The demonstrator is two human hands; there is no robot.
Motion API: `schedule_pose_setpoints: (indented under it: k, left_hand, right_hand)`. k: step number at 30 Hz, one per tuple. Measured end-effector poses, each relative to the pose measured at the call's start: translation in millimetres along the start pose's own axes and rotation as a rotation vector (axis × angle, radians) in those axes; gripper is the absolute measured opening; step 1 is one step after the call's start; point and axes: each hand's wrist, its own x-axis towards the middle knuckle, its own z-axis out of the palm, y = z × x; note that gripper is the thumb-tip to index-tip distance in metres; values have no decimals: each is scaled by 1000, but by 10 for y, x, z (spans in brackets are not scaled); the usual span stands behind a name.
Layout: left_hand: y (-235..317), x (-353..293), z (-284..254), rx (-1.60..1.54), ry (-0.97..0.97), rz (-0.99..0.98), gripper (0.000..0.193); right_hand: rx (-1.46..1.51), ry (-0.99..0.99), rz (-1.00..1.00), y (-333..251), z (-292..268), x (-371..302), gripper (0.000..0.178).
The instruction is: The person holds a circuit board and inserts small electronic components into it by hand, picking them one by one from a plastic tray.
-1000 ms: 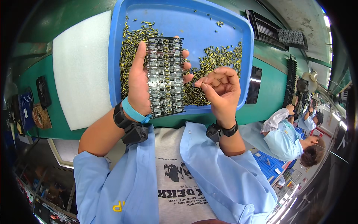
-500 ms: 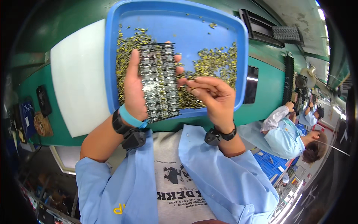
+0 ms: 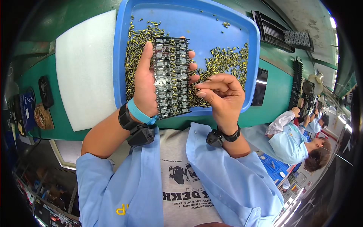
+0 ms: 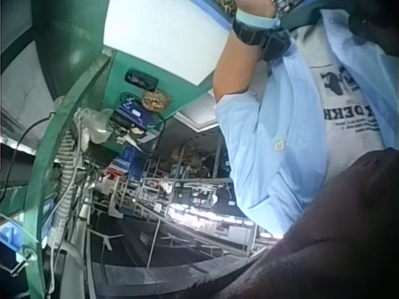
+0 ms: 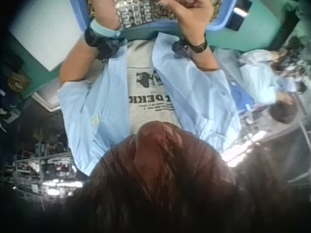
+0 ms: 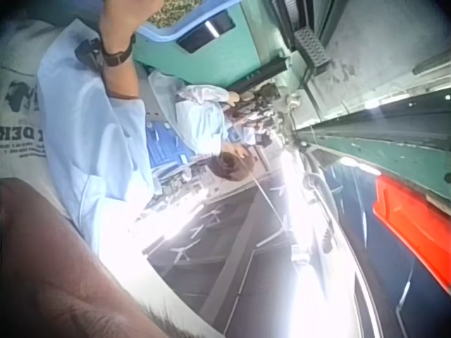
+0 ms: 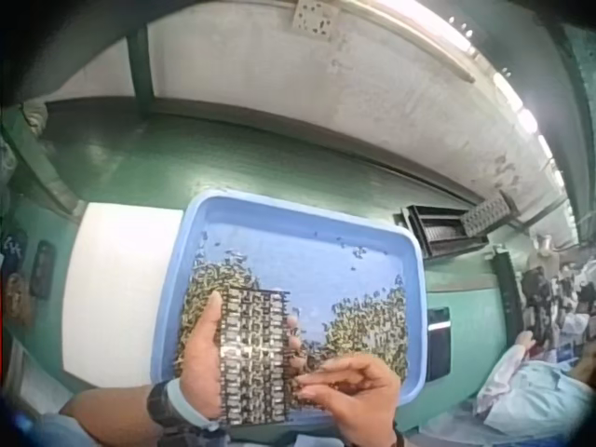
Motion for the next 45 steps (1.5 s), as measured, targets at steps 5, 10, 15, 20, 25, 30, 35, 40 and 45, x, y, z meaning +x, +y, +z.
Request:
schedule_pose_setpoints:
  k: [5, 10, 15, 20, 25, 30, 35, 40, 45]
  left_hand:
    - [-22, 10, 29, -11, -14, 34, 77]
    - [-14, 9, 20, -16, -22, 25, 77]
    - [-17, 15, 26, -8, -17, 29, 77]
    - [-21, 18, 28, -4, -6, 33, 77]
    - [-22, 14, 48, 21, 18, 40, 77]
    - [15, 29, -68, -15, -178, 18, 78]
    - [-57, 40, 29, 56, 35, 79, 73]
    - [-52, 38, -25, 24, -15, 84, 73]
    - [-43, 32, -88, 27, -64, 85, 76]
  right_hand:
    - [112, 22, 72, -14, 30, -11, 35]
    - [181, 16, 94, 7, 78, -34, 31]
    - [188, 28, 124, 45, 63, -33, 31]
    - [207, 33, 136, 59, 64, -46, 27]
    - [262, 36, 204, 51, 86, -49, 23]
    - [214, 36, 210, 84, 115, -76, 26]
    - [-69, -50, -61, 75, 225, -142, 33]
    - [-236, -130, -157, 96, 235, -166, 43]
    - [-384, -208, -249, 73, 215, -195, 45]
